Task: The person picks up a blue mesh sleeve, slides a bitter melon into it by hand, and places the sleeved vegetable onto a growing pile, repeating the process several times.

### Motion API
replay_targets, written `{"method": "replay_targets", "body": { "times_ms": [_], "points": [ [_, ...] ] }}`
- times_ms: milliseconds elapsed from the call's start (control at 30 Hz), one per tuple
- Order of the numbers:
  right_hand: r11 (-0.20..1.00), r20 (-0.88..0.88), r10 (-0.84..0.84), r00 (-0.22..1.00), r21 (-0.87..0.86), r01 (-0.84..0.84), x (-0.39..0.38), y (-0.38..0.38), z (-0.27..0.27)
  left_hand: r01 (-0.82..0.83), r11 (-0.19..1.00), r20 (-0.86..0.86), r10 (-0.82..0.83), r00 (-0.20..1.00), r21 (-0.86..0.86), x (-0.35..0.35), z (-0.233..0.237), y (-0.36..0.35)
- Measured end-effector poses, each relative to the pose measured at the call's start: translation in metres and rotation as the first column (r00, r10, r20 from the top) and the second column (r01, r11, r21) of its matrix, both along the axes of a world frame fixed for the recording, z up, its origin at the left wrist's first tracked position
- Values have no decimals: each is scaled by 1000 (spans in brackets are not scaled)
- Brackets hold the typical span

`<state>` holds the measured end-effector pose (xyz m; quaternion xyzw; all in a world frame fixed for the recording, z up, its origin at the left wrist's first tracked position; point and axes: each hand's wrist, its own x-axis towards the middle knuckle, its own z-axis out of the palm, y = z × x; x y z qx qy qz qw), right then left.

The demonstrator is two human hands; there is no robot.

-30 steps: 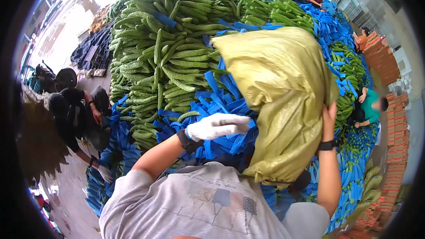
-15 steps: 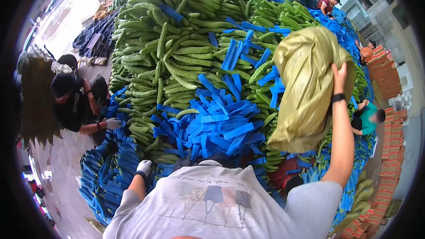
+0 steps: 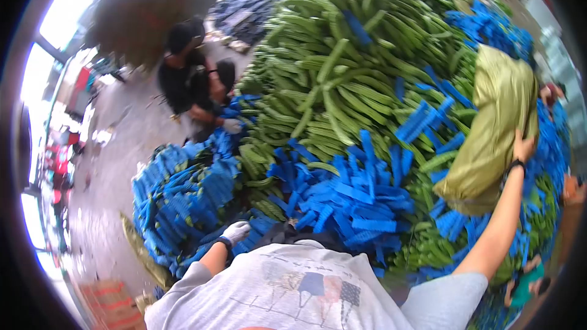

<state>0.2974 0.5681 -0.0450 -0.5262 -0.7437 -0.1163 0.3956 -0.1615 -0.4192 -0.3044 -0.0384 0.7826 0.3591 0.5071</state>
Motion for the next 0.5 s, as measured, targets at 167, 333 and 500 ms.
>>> {"method": "replay_targets", "body": {
  "times_ms": [167,333,500],
  "points": [
    [917,88,137,987,-389,-93,-72,-108,-165,189,973,-176,-211,962,-134,4,23,17],
    [638,37,644,764,-577,-510,-149,-266,-259,143,983,-175,-161,971,-113,4,22,24],
    [177,-550,557,622,-653,-736,-256,-384,-150,227,967,-157,-243,957,-115,-2,36,53]
  ]
}}
